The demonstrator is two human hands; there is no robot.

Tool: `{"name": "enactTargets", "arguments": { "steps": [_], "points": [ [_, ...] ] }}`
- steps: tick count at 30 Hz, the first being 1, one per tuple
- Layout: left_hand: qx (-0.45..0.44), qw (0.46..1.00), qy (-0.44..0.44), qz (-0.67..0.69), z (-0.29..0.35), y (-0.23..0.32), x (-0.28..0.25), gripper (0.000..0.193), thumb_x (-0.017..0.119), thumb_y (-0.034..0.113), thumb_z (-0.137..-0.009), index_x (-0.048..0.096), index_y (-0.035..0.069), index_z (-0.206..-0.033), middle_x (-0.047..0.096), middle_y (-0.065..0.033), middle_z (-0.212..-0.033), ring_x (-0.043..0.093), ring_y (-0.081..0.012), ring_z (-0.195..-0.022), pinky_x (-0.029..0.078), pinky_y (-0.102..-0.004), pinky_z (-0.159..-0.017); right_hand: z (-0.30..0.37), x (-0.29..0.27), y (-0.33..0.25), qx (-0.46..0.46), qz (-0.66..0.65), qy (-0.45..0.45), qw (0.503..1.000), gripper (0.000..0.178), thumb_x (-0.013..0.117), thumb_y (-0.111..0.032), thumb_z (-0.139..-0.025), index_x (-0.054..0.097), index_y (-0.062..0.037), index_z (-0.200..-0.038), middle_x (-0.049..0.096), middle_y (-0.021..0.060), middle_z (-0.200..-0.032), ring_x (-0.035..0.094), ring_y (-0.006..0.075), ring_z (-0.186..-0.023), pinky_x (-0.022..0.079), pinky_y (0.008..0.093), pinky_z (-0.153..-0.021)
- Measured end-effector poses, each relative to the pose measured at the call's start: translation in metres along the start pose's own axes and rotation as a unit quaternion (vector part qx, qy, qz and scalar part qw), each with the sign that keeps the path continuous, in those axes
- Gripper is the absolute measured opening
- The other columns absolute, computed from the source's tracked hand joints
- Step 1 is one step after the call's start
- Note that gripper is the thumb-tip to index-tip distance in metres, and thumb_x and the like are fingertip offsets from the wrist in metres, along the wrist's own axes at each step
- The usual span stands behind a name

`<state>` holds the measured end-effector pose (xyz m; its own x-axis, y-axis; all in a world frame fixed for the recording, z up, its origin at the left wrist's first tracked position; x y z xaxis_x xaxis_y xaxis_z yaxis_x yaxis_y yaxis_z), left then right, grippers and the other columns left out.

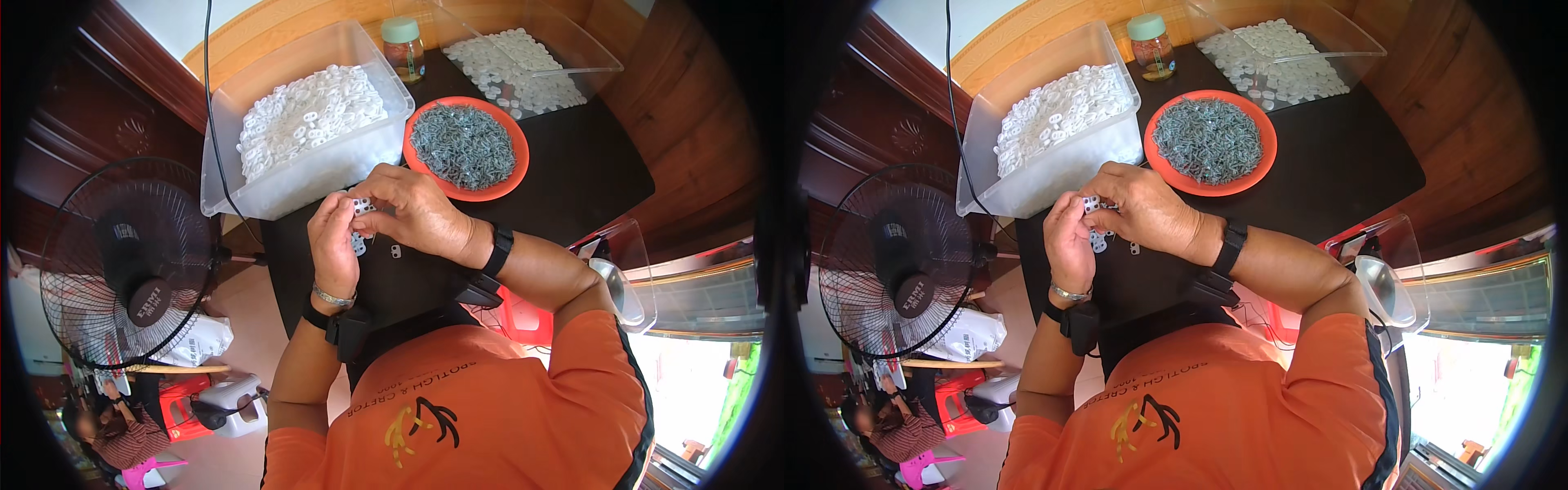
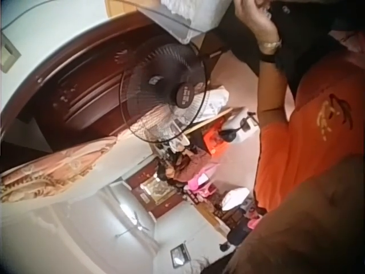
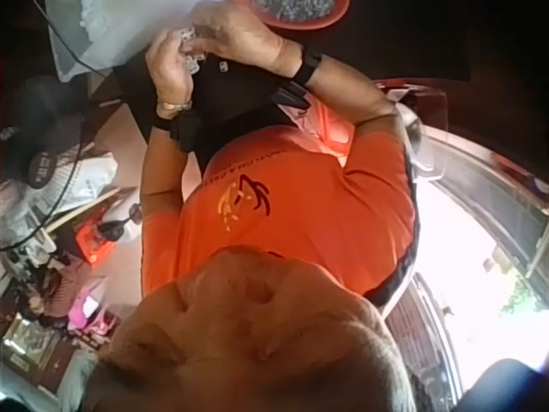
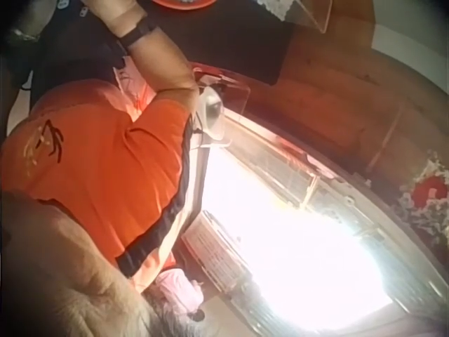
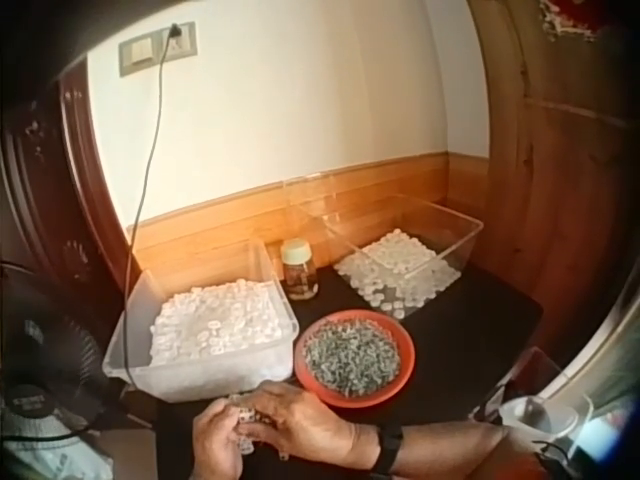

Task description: Assembling small white plastic components by manually joining them with small metal parts.

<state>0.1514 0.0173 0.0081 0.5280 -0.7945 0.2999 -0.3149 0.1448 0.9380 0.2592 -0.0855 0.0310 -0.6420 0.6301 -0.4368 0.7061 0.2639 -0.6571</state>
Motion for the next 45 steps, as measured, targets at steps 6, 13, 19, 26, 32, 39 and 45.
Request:
{"name": "enactTargets", "arguments": {
  "steps": [6, 13, 19, 26, 32, 39, 45],
  "points": [
    [0.006, 1.0, -0.001, -0.018, 0.002, -0.002, 0.0, 0.025, 0.048, 0.021, -0.094, 0.055, 0.0, -0.082, 0.053, -0.0023, -0.069, 0.049, -0.0088, -0.06, 0.04, -0.0227, -0.057, 0.0, 0.0, 0.001, -0.018, -0.008, -0.002, 1.0, 0.029, 0.077, -0.008, -0.067, 0.065, -0.0019, -0.093, 0.062, 0.0118, -0.085, 0.063, 0.0301, -0.076, 0.052, 0.037, -0.066],
    [0.007, 0.999, 0.017, -0.045, 0.004, 0.001, 0.003, 0.027, 0.048, 0.023, -0.095, 0.053, 0.001, -0.079, 0.052, -0.0018, -0.067, 0.049, -0.0087, -0.059, 0.039, -0.0225, -0.055, 0.0, -0.001, 0.0, -0.022, -0.016, -0.002, 1.0, 0.025, 0.076, -0.007, -0.07, 0.066, -0.0022, -0.093, 0.062, 0.0113, -0.082, 0.063, 0.0291, -0.073, 0.052, 0.0367, -0.063],
    [0.038, 0.996, -0.014, -0.077, 0.005, -0.005, -0.006, 0.027, 0.045, 0.022, -0.096, 0.055, -0.002, -0.087, 0.056, -0.0047, -0.072, 0.05, -0.0107, -0.059, 0.04, -0.0238, -0.058, 0.0, -0.002, -0.004, -0.036, -0.026, 0.002, 0.999, 0.022, 0.074, -0.006, -0.072, 0.065, -0.0025, -0.092, 0.063, 0.0109, -0.082, 0.064, 0.0287, -0.072, 0.052, 0.036, -0.062],
    [0.031, 0.997, 0.02, -0.068, 0.008, 0.003, 0.006, 0.027, 0.049, 0.022, -0.095, 0.051, 0.002, -0.078, 0.046, -0.0001, -0.063, 0.042, -0.0076, -0.056, 0.035, -0.0226, -0.054, 0.0, -0.003, -0.002, -0.044, -0.008, -0.008, 0.999, 0.019, 0.073, -0.008, -0.074, 0.065, -0.0035, -0.09, 0.065, 0.0117, -0.083, 0.065, 0.0292, -0.072, 0.052, 0.0363, -0.061],
    [0.029, 0.997, 0.005, -0.077, 0.007, 0.002, 0.005, 0.027, 0.048, 0.022, -0.095, 0.051, 0.002, -0.076, 0.046, -0.0004, -0.061, 0.042, -0.0074, -0.055, 0.034, -0.023, -0.052, 0.001, -0.008, -0.002, -0.007, -0.019, -0.033, 0.999, 0.016, 0.072, -0.009, -0.075, 0.065, -0.0047, -0.088, 0.064, 0.0115, -0.08, 0.064, 0.0292, -0.07, 0.051, 0.0363, -0.059],
    [0.053, 0.994, 0.012, -0.093, 0.006, -0.001, 0.005, 0.027, 0.048, 0.022, -0.095, 0.052, 0.002, -0.077, 0.047, 0.0003, -0.064, 0.042, -0.0064, -0.056, 0.034, -0.0216, -0.052, 0.001, -0.002, -0.003, -0.057, 0.004, 0.008, 0.998, 0.022, 0.074, -0.007, -0.074, 0.067, -0.0044, -0.094, 0.065, 0.0105, -0.081, 0.064, 0.027, -0.071, 0.051, 0.0338, -0.063],
    [0.092, 0.991, 0.031, -0.091, 0.005, 0.001, -0.002, 0.029, 0.043, 0.022, -0.097, 0.052, 0.004, -0.075, 0.048, -0.0002, -0.063, 0.042, -0.0076, -0.056, 0.033, -0.0226, -0.054, -0.007, -0.026, -0.027, -0.068, 0.099, 0.021, 0.993, 0.025, 0.075, -0.006, -0.072, 0.067, -0.0051, -0.095, 0.064, 0.0103, -0.082, 0.063, 0.0265, -0.069, 0.051, 0.0329, -0.061]
  ]
}}
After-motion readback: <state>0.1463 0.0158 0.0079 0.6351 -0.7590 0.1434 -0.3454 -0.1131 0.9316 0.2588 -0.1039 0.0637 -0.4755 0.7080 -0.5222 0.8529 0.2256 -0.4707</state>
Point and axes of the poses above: each hand's wrist, its own z-axis away from the middle knuckle, its own x-axis out of the palm, y = z × x, the point moved 1 cm from there along -z, towards the middle knuckle
